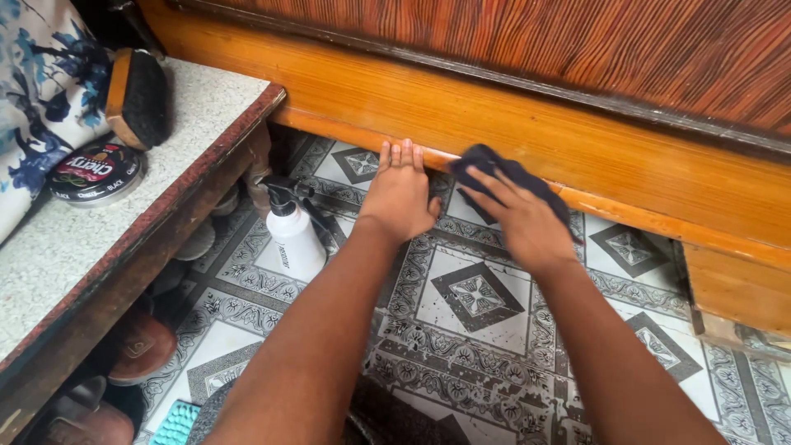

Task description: The person wipes a wooden bed frame with a dark cloth, moving along the side and lower edge. They briefly spray the cloth with a white spray bottle and continue wiping the same area.

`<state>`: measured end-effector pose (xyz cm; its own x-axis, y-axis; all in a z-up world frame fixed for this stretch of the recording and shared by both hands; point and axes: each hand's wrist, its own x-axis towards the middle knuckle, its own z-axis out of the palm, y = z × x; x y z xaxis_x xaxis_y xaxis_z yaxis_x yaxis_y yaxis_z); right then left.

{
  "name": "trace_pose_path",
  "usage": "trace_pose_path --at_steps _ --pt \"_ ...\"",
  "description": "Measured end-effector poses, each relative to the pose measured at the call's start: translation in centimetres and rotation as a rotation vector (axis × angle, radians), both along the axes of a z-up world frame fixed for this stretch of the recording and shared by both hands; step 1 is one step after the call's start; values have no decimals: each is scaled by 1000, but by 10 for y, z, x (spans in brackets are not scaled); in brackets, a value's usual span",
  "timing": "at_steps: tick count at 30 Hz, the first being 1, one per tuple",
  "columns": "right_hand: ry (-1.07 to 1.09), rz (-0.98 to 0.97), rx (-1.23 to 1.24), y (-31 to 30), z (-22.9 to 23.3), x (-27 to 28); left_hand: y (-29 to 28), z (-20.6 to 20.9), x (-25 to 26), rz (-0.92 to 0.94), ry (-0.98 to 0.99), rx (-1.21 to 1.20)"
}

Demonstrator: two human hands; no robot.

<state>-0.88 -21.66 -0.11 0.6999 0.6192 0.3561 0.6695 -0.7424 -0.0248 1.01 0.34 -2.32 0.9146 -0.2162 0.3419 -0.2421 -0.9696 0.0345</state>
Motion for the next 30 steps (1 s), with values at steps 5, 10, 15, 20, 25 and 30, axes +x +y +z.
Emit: trace_pose_path --at_steps 5,10,15,20,25,30 --pt "-280 -114 46 -60 -8 -26 -1 2 -2 13 14 -31" --pt "-336 -229 132 -45 -10 -27 -6 6 -3 37 41 -32" --pt "-304 -170 233 16 -5 -11 -6 5 -3 28 29 -71" --pt "-146 16 242 65 8 1 -4 6 -6 23 42 -42" --pt "-34 -61 -13 25 14 -4 4 11 -6 10 50 -19" --pt "-91 -175 -284 -60 -4 -5 2 8 -6 24 40 -24"
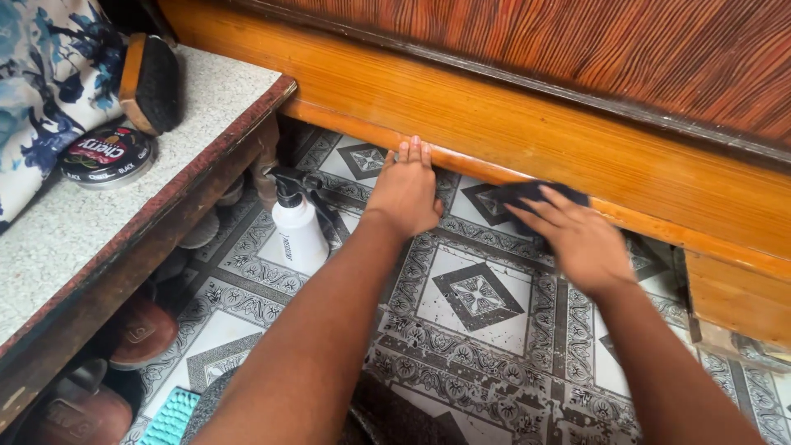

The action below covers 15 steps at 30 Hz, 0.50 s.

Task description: The person wipes a wooden bed frame with a dark cloth, moving along the side and lower edge. They briefly spray the cloth with a white spray bottle and continue wiping the same area.

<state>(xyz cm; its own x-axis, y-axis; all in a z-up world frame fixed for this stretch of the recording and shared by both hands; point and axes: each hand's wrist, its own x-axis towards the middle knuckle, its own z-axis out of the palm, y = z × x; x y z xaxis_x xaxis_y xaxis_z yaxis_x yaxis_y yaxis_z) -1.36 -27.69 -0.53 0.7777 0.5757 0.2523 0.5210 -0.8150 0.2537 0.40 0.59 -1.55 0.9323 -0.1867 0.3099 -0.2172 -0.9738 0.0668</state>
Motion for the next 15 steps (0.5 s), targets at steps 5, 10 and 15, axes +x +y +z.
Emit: trace_pose_path --at_steps 5,10,15 --pt "-248 -65 -110 -64 19 -12 8 -2 -4 -32 -8 -43" --pt "-419 -42 101 -23 34 -10 4 -3 -4 -10 -7 -34" --pt "-418 4 163 65 34 22 5 -1 -8 1 9 -15"
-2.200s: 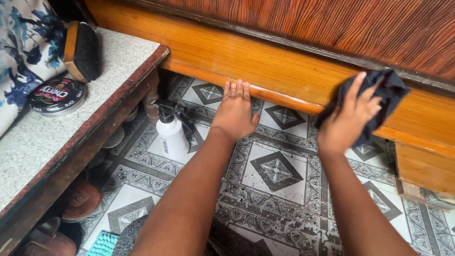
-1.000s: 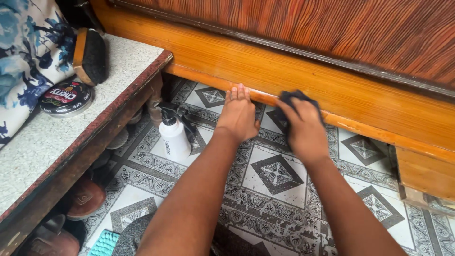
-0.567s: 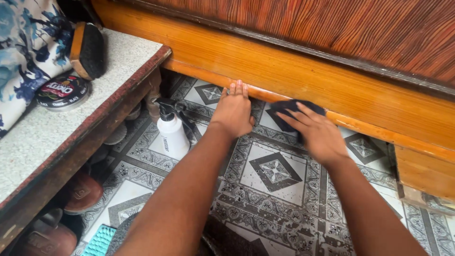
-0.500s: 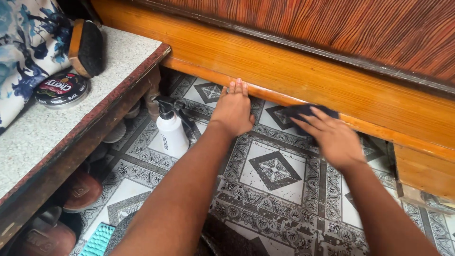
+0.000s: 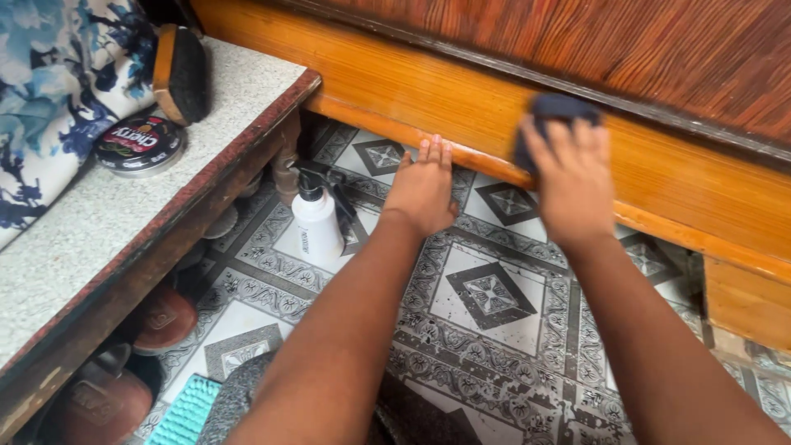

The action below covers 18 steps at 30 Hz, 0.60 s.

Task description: The person wipes a wooden bed frame with a dark cloth, moving along the side and lower edge. They briefly spray the cloth with a white spray bottle and continue wiping the same area.

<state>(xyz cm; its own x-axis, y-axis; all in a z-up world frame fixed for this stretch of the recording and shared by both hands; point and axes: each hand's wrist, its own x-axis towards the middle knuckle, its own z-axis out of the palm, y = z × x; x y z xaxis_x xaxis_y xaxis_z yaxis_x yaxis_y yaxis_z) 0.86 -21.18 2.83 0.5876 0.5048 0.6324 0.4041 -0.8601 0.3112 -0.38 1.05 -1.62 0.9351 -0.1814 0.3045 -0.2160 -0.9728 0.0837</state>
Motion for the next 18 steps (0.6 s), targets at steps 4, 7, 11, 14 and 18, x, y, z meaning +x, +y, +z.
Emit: trace_pose_path --at_steps 4,7,11,14,18 --pt "73 154 -287 59 8 24 -1 2 1 5 24 2" --pt "84 166 -336 67 13 19 4 2 0 -9 14 20" --pt "-42 39 -364 38 8 8 5 -4 6 -6 -2 35" --pt "-8 -77 -422 8 12 -7 6 -2 4 -4 -10 15" --pt "-3 -215 -541 -44 11 -21 3 -24 22 -8 -119 12"
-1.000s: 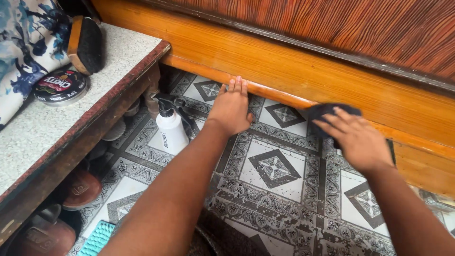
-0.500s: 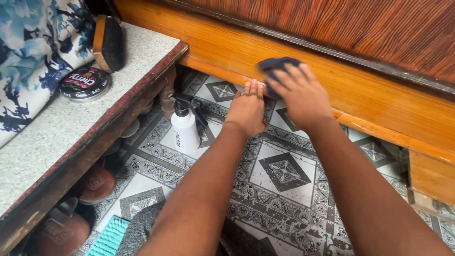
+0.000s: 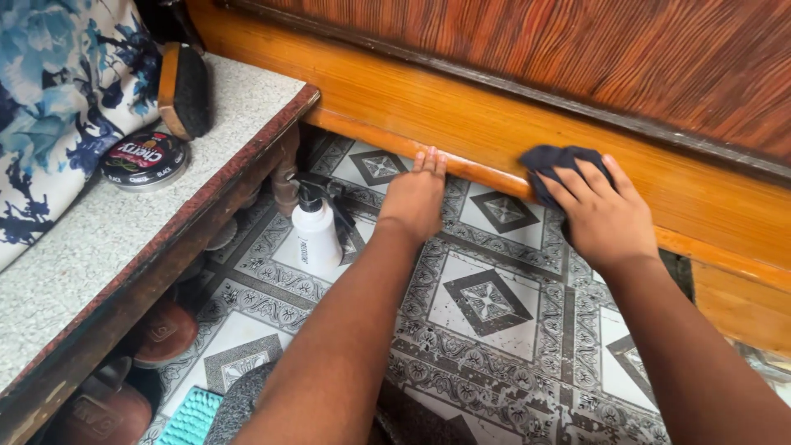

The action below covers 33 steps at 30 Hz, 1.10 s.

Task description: The person wipes a wooden bed frame with a dark cloth, moving along the side and lower edge. They briefly spray the cloth with a white spray bottle and continue wiping the same area.

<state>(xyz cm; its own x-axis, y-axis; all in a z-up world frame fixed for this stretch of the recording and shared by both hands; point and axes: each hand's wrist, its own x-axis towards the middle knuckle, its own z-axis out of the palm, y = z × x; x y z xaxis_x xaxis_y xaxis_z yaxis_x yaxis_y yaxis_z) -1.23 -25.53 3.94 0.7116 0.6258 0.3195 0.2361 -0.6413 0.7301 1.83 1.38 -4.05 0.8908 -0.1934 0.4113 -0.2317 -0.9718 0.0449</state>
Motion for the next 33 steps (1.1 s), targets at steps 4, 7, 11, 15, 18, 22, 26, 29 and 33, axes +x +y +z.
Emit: trace_pose_path --at_steps 4,7,11,15,18,22,26,29,33 --pt "65 15 203 -30 -17 -10 -12 2 -5 80 58 -1" --pt "114 36 412 -26 -26 -28 -28 2 -15 138 14 -14" --pt "249 67 793 -4 -29 -56 -47 3 -43 54 -13 -35" --pt "276 31 925 12 -31 -68 -65 23 -82 77 149 -152" --pt "251 64 953 23 -25 -77 -74 19 -89 120 117 -223" --pt "251 47 1119 40 -4 -95 -85 29 -97 145 210 -704" --pt "234 81 1377 59 2 -105 -96 44 -104 30 639 -1642" --pt "288 86 1401 69 -7 -102 -107 36 -97 -210 827 -2057" --pt "484 10 1307 74 -7 -103 -109 10 -69 -48 707 -2001"
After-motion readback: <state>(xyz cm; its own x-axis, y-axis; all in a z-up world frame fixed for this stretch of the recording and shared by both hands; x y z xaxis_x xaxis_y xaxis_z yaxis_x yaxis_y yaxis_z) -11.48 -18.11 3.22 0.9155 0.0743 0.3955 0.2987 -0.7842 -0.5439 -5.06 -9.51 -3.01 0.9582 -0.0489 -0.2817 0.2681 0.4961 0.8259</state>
